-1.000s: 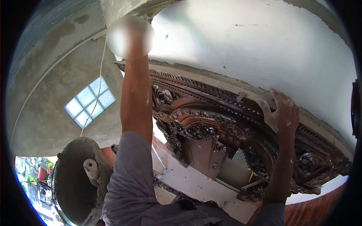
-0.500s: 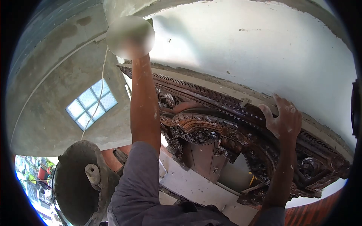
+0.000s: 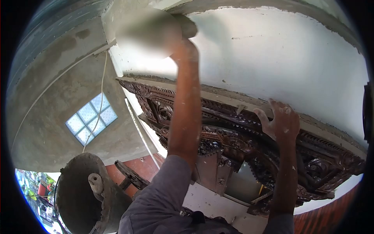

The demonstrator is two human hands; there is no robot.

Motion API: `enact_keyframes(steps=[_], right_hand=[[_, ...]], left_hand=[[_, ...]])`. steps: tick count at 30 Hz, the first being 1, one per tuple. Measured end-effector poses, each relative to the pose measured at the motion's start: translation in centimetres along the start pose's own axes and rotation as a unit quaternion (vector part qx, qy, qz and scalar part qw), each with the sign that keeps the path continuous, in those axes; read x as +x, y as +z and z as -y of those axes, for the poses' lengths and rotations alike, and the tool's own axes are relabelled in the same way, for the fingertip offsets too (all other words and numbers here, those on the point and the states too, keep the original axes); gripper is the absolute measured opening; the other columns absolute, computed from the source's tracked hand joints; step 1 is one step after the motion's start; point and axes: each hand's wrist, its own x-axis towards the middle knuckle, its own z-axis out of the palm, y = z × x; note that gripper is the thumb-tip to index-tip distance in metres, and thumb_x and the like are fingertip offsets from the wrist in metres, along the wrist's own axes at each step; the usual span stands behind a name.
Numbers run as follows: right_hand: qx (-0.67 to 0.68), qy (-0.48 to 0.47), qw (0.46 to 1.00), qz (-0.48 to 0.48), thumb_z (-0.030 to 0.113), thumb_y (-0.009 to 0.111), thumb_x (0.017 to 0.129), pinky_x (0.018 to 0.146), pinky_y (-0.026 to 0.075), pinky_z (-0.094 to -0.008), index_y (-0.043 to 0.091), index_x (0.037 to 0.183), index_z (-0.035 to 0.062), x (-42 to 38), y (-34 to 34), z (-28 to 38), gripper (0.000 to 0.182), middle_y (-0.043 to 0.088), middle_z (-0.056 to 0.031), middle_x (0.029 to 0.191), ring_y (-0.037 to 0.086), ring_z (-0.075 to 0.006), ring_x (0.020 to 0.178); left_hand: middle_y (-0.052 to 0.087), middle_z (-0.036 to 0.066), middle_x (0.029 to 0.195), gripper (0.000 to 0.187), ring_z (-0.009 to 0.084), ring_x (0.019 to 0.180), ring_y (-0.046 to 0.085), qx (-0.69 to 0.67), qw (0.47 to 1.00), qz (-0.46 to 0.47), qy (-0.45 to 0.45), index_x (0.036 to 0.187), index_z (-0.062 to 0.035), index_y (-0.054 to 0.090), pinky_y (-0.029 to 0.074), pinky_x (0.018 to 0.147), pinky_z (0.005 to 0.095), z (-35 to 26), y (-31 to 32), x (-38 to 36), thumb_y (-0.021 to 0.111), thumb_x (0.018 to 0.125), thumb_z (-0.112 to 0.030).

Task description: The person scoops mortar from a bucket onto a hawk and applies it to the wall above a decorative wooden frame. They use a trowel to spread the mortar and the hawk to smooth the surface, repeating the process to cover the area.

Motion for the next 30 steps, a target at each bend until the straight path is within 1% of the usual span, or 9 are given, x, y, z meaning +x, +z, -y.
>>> enact_keyframes(steps=[4, 9, 12, 14, 16, 18, 21, 26, 30], right_hand=[[0.003, -0.005, 1.0, 0.0, 0.06, 0.056, 0.087, 0.073, 0.056, -0.0429, 0.067, 0.112, 0.0077, 0.1, 0.0, -0.1, 0.059, 0.07, -0.0139, 0.094, 0.069, -0.0337, 0.083], [0.043, 0.022, 0.998, 0.036, 0.058, 0.058, 0.087, 0.074, 0.055, -0.0446, 0.068, 0.107, 0.0065, 0.1, -0.3, -0.3, 0.056, 0.07, -0.0142, 0.095, 0.069, -0.0343, 0.083], [0.104, 0.028, 0.992, 0.061, 0.055, 0.06, 0.086, 0.076, 0.054, -0.0455, 0.067, 0.107, 0.0062, -0.4, 0.1, -1.7, 0.054, 0.07, -0.0152, 0.094, 0.069, -0.0346, 0.085], [0.198, 0.103, 0.971, 0.081, 0.055, 0.062, 0.084, 0.081, 0.052, -0.0456, 0.067, 0.106, 0.0065, -0.7, -0.6, -1.6, 0.053, 0.069, -0.017, 0.097, 0.067, -0.0349, 0.091], [0.204, 0.127, 0.969, 0.059, 0.056, 0.064, 0.083, 0.083, 0.051, -0.0454, 0.068, 0.103, 0.0068, -0.6, -0.3, -0.9, 0.053, 0.069, -0.0188, 0.096, 0.066, -0.0352, 0.093], [0.099, 0.073, 0.992, -0.004, 0.056, 0.063, 0.083, 0.082, 0.052, -0.0451, 0.068, 0.099, 0.0069, -0.2, 2.8, 0.0, 0.052, 0.069, -0.02, 0.09, 0.067, -0.0355, 0.09], [0.091, 0.05, 0.988, 0.114, 0.058, 0.062, 0.083, 0.081, 0.051, -0.0463, 0.069, 0.098, 0.0068, 0.5, -1.9, -0.1, 0.054, 0.068, -0.0212, 0.085, 0.067, -0.0362, 0.087], [0.089, 0.033, 0.991, 0.094, 0.058, 0.058, 0.086, 0.083, 0.051, -0.0469, 0.069, 0.1, 0.0055, 0.3, -1.5, -0.3, 0.056, 0.069, -0.0184, 0.093, 0.067, -0.0355, 0.091], [0.067, 0.031, 0.997, 0.026, 0.056, 0.06, 0.085, 0.083, 0.05, -0.0473, 0.07, 0.1, 0.0071, -0.2, 2.8, -1.2, 0.052, 0.07, -0.0155, 0.097, 0.066, -0.0346, 0.092]], left_hand=[[0.037, 0.019, 0.137, 0.088, 0.0306, 0.119, 0.046, 0.058, 0.997, 0.013, 0.054, 0.15, -0.0101, 0.005, 0.046, 0.102, 0.0397, 0.3, 7.2, -8.7, 0.064, 0.086, -0.004], [0.043, 0.016, 0.134, 0.075, 0.0268, 0.106, 0.055, 0.256, 0.966, -0.016, 0.025, 0.147, -0.0111, 0.019, 0.05, 0.092, 0.0386, 1.3, 13.2, -15.2, 0.062, 0.086, -0.004], [0.051, 0.013, 0.134, 0.068, 0.0247, 0.106, 0.058, 0.607, 0.741, 0.104, 0.266, 0.143, -0.0053, 0.033, 0.049, 0.091, 0.041, 6.2, 12.5, -18.3, 0.064, 0.083, -0.008], [0.052, 0.012, 0.135, 0.065, 0.0237, 0.107, 0.058, 0.598, 0.72, 0.144, 0.322, 0.142, -0.0041, 0.038, 0.045, 0.096, 0.0423, 9.7, 14.5, -21.1, 0.065, 0.084, -0.012], [0.05, 0.011, 0.137, 0.064, 0.0225, 0.109, 0.058, 0.347, 0.9, 0.125, 0.231, 0.144, -0.0075, 0.035, 0.039, 0.104, 0.0424, 14.0, 18.1, -25.1, 0.063, 0.087, -0.015], [0.048, 0.012, 0.138, 0.063, 0.0231, 0.111, 0.056, 0.17, 0.971, 0.09, 0.141, 0.145, -0.01, 0.034, 0.036, 0.108, 0.0429, 16.6, 21.3, -28.6, 0.061, 0.089, -0.015], [0.043, 0.016, 0.141, 0.062, 0.0268, 0.117, 0.051, 0.236, 0.962, 0.079, 0.109, 0.145, -0.0123, 0.035, 0.036, 0.107, 0.0446, 13.6, 24.3, -33.8, 0.059, 0.088, -0.01], [0.034, 0.023, 0.145, 0.063, 0.0329, 0.126, 0.043, 0.443, 0.862, 0.203, 0.14, 0.146, -0.0163, 0.035, 0.036, 0.107, 0.0475, 3.0, 22.7, -40.8, 0.055, 0.088, -0.003], [0.052, 0.021, 0.129, 0.06, 0.0375, 0.095, 0.061, 0.556, 0.749, 0.361, 0.015, 0.143, -0.012, 0.041, 0.046, 0.087, 0.0485, -4.3, 14.8, -34.1, 0.053, 0.084, -0.003]])
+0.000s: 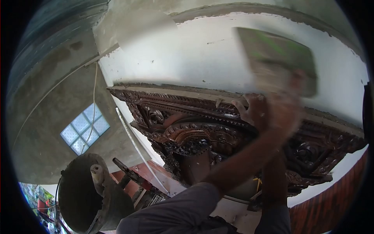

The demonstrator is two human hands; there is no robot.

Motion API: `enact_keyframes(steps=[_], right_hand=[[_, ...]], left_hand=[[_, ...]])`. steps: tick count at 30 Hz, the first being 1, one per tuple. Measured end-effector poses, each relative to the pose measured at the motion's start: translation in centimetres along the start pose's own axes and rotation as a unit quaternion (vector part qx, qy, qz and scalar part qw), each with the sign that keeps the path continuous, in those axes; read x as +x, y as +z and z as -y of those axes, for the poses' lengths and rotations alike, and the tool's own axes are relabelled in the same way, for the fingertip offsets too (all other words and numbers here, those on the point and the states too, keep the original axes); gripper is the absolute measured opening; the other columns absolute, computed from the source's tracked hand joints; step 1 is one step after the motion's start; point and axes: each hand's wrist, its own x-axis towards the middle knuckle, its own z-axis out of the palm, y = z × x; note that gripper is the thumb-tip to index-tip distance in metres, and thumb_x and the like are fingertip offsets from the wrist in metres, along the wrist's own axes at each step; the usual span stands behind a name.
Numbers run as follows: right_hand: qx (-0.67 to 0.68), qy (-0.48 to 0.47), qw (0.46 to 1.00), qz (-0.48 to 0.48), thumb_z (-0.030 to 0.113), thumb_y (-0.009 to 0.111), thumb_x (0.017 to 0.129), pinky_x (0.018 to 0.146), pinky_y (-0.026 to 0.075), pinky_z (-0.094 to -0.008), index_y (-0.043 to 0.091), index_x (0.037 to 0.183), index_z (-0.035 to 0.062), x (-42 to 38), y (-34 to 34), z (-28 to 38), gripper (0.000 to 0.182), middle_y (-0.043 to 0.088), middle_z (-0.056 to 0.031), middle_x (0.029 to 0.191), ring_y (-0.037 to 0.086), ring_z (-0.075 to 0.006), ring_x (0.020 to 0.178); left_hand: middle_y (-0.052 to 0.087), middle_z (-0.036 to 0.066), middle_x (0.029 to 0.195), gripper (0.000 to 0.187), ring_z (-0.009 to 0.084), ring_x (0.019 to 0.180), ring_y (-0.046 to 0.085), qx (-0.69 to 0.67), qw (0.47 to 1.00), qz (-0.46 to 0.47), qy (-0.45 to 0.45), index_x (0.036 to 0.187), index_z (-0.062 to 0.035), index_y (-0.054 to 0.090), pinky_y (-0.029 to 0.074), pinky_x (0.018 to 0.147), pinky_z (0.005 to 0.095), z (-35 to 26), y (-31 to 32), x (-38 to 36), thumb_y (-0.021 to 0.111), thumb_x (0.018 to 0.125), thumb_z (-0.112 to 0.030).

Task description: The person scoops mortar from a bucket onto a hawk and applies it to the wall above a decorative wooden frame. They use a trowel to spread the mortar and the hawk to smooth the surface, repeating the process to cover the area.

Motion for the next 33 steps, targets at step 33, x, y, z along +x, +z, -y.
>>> enact_keyframes(steps=[33], right_hand=[[0.005, 0.016, 0.999, 0.028, 0.059, 0.057, 0.085, 0.084, 0.053, -0.0463, 0.072, 0.097, 0.0087, -0.2, -3.7, 1.0, 0.054, 0.07, -0.0157, 0.092, 0.067, -0.0325, 0.094]], left_hand=[[0.057, 0.015, 0.111, 0.03, 0.0317, 0.107, 0.057, -0.843, 0.488, -0.03, -0.227, 0.109, 0.0018, 0.05, 0.047, 0.101, 0.0482, 14.6, -8.3, 17.1, 0.058, 0.081, -0.002]])
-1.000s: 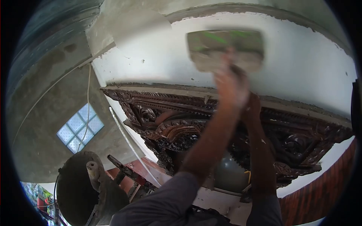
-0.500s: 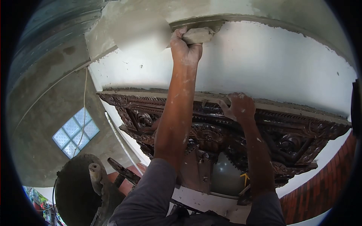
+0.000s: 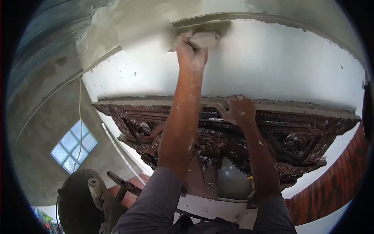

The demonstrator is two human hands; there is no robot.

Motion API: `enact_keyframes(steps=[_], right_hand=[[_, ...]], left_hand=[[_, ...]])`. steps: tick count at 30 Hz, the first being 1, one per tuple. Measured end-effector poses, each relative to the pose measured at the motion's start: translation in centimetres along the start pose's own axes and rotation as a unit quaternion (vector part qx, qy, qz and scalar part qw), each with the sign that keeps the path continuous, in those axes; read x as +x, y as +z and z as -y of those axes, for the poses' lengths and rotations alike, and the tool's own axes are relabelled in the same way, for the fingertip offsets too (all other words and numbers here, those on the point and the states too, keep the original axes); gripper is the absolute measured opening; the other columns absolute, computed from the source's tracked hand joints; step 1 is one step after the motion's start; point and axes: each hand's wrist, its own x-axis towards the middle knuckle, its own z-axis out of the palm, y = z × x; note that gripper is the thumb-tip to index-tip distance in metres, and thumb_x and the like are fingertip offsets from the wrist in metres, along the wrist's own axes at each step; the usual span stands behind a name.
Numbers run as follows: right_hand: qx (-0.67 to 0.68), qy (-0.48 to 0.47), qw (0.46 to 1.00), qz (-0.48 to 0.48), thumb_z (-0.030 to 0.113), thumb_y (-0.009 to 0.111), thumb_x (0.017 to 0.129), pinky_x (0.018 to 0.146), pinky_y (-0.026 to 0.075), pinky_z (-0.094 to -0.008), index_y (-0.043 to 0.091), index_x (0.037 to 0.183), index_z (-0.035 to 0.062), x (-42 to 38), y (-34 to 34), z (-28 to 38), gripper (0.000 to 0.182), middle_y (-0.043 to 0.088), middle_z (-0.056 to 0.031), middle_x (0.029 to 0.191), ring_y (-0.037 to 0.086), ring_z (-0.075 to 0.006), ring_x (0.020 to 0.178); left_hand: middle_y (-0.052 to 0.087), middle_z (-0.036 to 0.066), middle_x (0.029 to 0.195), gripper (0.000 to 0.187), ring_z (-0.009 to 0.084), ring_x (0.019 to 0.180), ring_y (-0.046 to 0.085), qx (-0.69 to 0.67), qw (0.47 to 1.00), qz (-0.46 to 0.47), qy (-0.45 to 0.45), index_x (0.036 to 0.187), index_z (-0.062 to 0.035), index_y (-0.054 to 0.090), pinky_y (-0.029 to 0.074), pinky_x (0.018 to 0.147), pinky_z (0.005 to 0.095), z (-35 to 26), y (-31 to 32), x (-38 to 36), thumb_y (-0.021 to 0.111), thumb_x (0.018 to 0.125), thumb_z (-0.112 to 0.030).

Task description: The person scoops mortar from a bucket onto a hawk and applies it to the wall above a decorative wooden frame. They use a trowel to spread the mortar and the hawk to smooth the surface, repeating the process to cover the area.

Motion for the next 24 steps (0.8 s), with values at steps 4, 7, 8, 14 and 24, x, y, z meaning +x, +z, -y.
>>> enact_keyframes(steps=[4, 7, 8, 14, 24], right_hand=[[0.001, -0.002, 1.0, 0.011, 0.056, 0.057, 0.086, 0.08, 0.055, -0.0451, 0.073, 0.089, 0.0065, -0.3, -0.6, 0.6, 0.052, 0.07, -0.0153, 0.093, 0.068, -0.0322, 0.092], [-0.01, 0.004, 0.999, 0.04, 0.058, 0.056, 0.086, 0.084, 0.053, -0.0451, 0.073, 0.095, 0.0081, 0.3, -0.4, 0.5, 0.053, 0.07, -0.0145, 0.096, 0.067, -0.0322, 0.094], [-0.012, 0.007, 0.998, 0.055, 0.059, 0.056, 0.086, 0.086, 0.053, -0.0451, 0.073, 0.099, 0.0088, 0.3, -0.2, 0.4, 0.055, 0.07, -0.0142, 0.098, 0.067, -0.0322, 0.096], [0.039, -0.055, 0.996, -0.06, 0.048, 0.063, 0.081, 0.074, 0.055, -0.0451, 0.07, 0.081, 0.0072, -0.4, 0.5, -0.5, 0.041, 0.068, -0.0158, 0.083, 0.068, -0.0336, 0.083], [-0.003, -0.023, 1.0, -0.021, 0.042, 0.064, 0.081, 0.075, 0.054, -0.0459, 0.07, 0.083, 0.0057, 0.0, 0.5, -0.4, 0.037, 0.068, -0.016, 0.084, 0.067, -0.035, 0.082]], left_hand=[[0.055, 0.018, 0.119, 0.04, 0.035, 0.111, 0.055, -0.009, 1.0, 0.005, 0.028, 0.117, 0.003, 0.048, 0.042, 0.105, 0.0516, -1.1, 3.4, -1.8, 0.06, 0.079, -0.001], [0.058, 0.014, 0.115, 0.042, 0.0289, 0.111, 0.056, 0.042, 0.995, 0.079, 0.041, 0.117, 0.0001, 0.051, 0.043, 0.106, 0.0464, -1.9, 5.2, -8.6, 0.064, 0.078, -0.001], [0.058, 0.014, 0.115, 0.041, 0.0288, 0.111, 0.056, 0.065, 0.993, 0.053, 0.084, 0.117, -0.0006, 0.051, 0.043, 0.105, 0.0468, -1.1, 6.0, -10.1, 0.064, 0.078, -0.001], [0.057, 0.017, 0.12, 0.037, 0.0336, 0.113, 0.055, -0.004, 1.0, 0.027, -0.003, 0.116, 0.0008, 0.051, 0.044, 0.103, 0.0504, 6.4, 1.3, -4.1, 0.059, 0.08, -0.004], [0.061, 0.012, 0.111, 0.026, 0.0287, 0.105, 0.058, -0.089, 0.994, 0.064, -0.02, 0.108, -0.0019, 0.056, 0.047, 0.099, 0.0467, 4.7, 6.8, -7.7, 0.059, 0.082, -0.004]])
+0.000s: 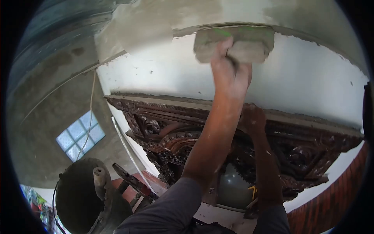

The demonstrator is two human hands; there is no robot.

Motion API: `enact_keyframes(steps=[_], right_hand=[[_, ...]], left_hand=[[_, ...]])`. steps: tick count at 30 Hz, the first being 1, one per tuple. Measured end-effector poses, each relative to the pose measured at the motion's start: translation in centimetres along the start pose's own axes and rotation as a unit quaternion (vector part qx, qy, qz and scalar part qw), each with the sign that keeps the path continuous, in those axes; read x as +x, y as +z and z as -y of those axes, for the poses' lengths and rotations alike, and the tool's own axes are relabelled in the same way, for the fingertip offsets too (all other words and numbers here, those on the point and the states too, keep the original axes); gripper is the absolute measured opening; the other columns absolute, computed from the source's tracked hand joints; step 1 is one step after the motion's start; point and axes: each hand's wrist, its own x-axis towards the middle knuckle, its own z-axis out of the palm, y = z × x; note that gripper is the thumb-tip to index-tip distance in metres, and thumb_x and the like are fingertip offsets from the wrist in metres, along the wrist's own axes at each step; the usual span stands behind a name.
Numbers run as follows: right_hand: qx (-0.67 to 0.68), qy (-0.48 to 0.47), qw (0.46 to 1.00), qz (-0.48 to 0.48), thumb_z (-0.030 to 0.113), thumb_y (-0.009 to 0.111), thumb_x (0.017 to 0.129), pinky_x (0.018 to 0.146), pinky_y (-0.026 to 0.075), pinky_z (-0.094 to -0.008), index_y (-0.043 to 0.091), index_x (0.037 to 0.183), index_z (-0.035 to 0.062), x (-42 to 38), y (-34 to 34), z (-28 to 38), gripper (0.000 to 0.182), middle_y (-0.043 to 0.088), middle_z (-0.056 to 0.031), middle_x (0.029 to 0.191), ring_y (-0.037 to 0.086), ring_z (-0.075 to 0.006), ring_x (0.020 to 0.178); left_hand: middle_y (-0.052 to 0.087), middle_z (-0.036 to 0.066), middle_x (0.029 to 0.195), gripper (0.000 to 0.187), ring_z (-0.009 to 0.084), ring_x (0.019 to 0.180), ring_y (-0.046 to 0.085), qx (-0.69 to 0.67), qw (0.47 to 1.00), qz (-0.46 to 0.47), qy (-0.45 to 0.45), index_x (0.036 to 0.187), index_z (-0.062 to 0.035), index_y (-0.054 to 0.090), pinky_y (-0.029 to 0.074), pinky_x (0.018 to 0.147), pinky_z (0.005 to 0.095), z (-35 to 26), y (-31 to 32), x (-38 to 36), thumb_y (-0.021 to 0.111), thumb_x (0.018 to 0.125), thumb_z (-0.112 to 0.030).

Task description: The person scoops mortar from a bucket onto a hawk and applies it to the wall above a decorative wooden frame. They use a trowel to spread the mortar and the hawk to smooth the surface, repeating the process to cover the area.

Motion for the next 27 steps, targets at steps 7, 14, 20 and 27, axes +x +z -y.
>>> enact_keyframes(steps=[7, 14, 20, 27], right_hand=[[0.007, -0.016, 0.999, -0.036, 0.048, 0.064, 0.083, 0.073, 0.054, -0.0441, 0.071, 0.084, 0.0081, -0.1, 0.0, 1.0, 0.04, 0.069, -0.0124, 0.084, 0.067, -0.0311, 0.081], [-0.027, -0.029, 0.996, -0.084, 0.044, 0.066, 0.083, 0.071, 0.055, -0.0425, 0.071, 0.085, 0.0072, -0.1, 0.1, 1.5, 0.038, 0.069, -0.0113, 0.081, 0.068, -0.0302, 0.079], [-0.047, -0.044, 0.993, -0.094, 0.045, 0.066, 0.083, 0.068, 0.055, -0.0419, 0.072, 0.086, 0.0057, 0.1, 0.7, 1.3, 0.04, 0.069, -0.0112, 0.082, 0.068, -0.0315, 0.078], [-0.057, -0.06, 0.992, -0.098, 0.043, 0.066, 0.083, 0.069, 0.055, -0.0418, 0.072, 0.088, 0.0057, 0.1, 0.8, 1.1, 0.038, 0.07, -0.0128, 0.084, 0.068, -0.0325, 0.078]], left_hand=[[0.059, 0.011, 0.108, 0.024, 0.0291, 0.104, 0.058, 0.283, 0.916, -0.118, 0.259, 0.11, -0.0016, 0.056, 0.046, 0.099, 0.0475, -15.0, -8.3, -2.8, 0.054, 0.087, -0.007], [0.055, 0.011, 0.11, 0.036, 0.0269, 0.103, 0.057, 0.389, 0.82, -0.169, 0.383, 0.116, -0.0023, 0.05, 0.053, 0.089, 0.0446, -28.8, -9.8, 2.9, 0.058, 0.081, -0.002], [0.06, 0.016, 0.108, 0.022, 0.0314, 0.102, 0.061, 0.338, 0.843, -0.09, 0.409, 0.103, 0.0056, 0.058, 0.055, 0.09, 0.0437, -26.2, -8.1, 7.3, 0.056, 0.082, -0.002], [0.065, 0.015, 0.096, 0.024, 0.0243, 0.093, 0.062, 0.494, 0.752, -0.159, 0.407, 0.096, 0.0027, 0.066, 0.05, 0.085, 0.0361, -7.4, -5.7, 4.6, 0.051, 0.092, -0.016]])
